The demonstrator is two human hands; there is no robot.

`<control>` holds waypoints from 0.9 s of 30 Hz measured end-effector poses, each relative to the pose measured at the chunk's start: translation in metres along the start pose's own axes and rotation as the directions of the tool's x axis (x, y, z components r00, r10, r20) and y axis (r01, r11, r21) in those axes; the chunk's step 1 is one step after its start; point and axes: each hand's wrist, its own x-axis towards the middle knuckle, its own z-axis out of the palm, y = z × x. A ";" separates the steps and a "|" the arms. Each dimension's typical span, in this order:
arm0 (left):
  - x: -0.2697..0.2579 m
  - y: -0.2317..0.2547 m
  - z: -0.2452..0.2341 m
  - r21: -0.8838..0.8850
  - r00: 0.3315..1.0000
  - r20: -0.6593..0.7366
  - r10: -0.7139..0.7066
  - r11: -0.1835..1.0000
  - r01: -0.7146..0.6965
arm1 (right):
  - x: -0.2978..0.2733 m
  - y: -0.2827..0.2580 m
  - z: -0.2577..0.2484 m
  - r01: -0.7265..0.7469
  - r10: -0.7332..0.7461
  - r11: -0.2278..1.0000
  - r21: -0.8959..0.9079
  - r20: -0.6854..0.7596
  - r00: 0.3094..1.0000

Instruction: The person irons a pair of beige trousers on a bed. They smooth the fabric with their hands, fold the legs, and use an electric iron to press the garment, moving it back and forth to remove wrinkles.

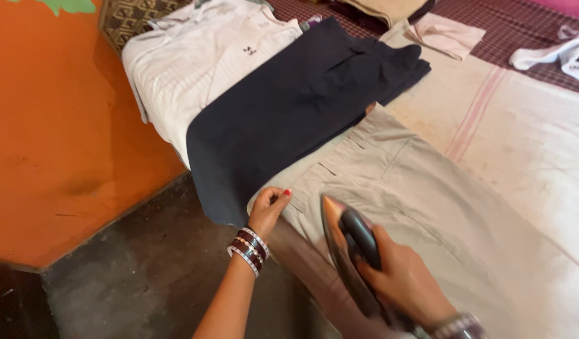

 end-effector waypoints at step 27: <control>-0.037 0.074 0.058 0.715 0.838 -0.283 0.466 0.685 -0.139 | 0.035 -0.020 -0.017 0.039 -0.038 0.999 0.000 -0.083 0.996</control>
